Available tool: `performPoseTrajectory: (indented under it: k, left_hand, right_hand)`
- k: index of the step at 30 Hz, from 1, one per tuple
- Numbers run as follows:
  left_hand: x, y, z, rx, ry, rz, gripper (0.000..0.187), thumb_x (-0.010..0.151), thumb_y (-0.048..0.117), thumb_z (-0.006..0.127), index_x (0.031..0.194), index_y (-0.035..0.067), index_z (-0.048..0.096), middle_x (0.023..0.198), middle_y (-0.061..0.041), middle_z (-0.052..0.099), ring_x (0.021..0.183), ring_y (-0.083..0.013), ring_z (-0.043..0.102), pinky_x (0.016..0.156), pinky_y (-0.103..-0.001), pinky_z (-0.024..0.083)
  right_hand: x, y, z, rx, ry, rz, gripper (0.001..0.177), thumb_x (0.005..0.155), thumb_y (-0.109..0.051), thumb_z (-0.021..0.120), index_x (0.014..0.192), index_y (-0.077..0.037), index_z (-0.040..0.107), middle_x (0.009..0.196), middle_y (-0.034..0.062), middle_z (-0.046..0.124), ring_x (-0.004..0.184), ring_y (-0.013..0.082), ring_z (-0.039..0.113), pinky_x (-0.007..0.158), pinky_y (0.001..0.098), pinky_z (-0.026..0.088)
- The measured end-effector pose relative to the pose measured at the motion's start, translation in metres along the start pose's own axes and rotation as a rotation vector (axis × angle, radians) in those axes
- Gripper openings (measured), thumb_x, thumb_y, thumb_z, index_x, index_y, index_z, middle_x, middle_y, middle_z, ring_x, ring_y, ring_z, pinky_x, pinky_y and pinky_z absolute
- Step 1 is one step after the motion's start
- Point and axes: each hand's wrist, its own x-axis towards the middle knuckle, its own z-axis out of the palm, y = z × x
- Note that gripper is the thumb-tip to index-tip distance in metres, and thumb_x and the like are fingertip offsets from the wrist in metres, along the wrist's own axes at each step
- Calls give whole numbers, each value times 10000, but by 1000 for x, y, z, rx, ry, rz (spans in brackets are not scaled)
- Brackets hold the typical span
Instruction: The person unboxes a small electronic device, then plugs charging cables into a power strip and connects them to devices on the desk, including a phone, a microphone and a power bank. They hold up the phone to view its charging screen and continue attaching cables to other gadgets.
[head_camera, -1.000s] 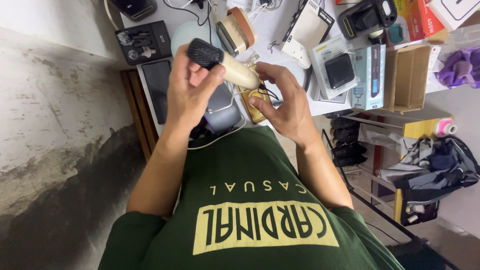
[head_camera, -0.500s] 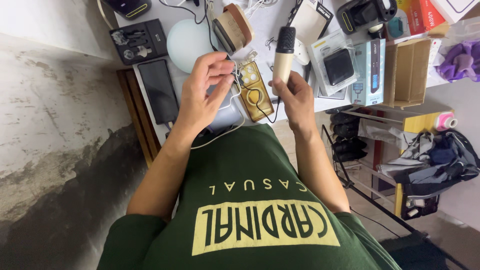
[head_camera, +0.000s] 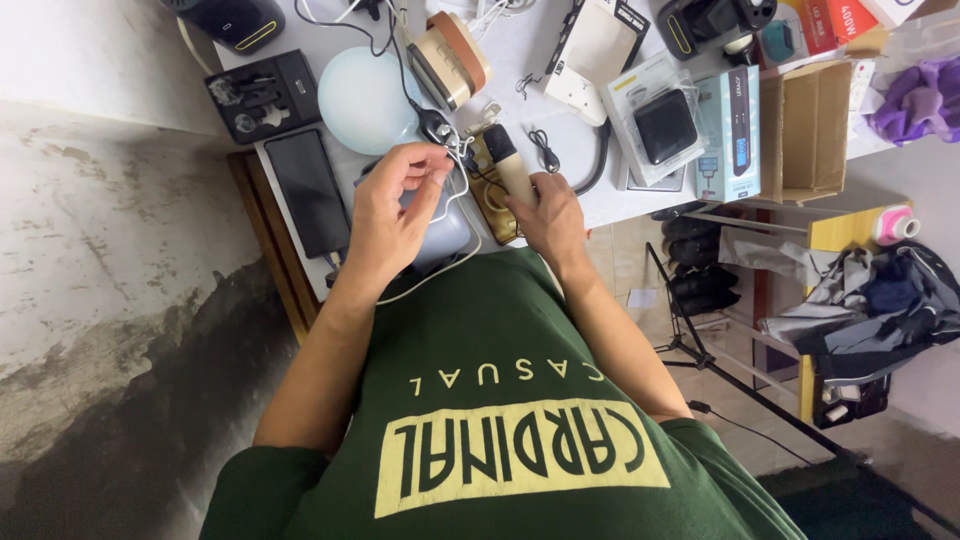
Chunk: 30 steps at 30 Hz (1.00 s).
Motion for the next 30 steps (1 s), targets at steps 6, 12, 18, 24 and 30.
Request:
performPoseTrajectory:
  k: [6, 12, 18, 24, 30]
  left_hand:
    - [-2, 5, 1, 21, -26, -4, 162, 1040, 19, 670, 1196, -12, 638, 1072, -103, 743, 949, -147, 718, 851, -275, 574]
    - [-2, 7, 3, 41, -46, -24, 150, 1036, 28, 680, 1179, -9, 652, 1057, -92, 739, 907, -132, 701, 832, -270, 570]
    - [-3, 8, 2, 40, -54, -59, 155, 1027, 29, 673, 1177, -5, 653, 1049, -82, 740, 894, -125, 698, 818, -264, 569]
    - [-3, 10, 2, 70, -66, -12, 150, 1027, 18, 676, 1173, -10, 655, 1050, -88, 735, 928, -138, 703, 856, -274, 563]
    - [-4, 12, 2, 70, -79, -46, 153, 1032, 26, 669, 1180, -9, 657, 1053, -91, 744, 938, -137, 708, 850, -270, 564]
  right_hand:
    - [-9, 0, 5, -84, 11, -52, 406, 808, -270, 845, 1050, -19, 639, 995, 185, 637, 953, 406, 621, 826, 480, 505]
    - [-10, -2, 9, -106, 2, -51, 411, 819, -263, 832, 1073, -23, 617, 1028, 172, 617, 1006, 390, 606, 865, 472, 500]
    - [-11, -2, 8, -115, -5, -51, 426, 840, -268, 822, 1130, -25, 628, 1058, 170, 605, 1029, 380, 599, 883, 464, 501]
    - [-14, -2, 2, -107, 63, -137, 535, 840, -286, 822, 1242, 0, 617, 1077, 174, 603, 1008, 380, 586, 876, 462, 498]
    - [-5, 0, -22, -17, 203, -167, 509, 858, -239, 855, 1233, 7, 614, 1043, 170, 613, 978, 348, 588, 871, 459, 493]
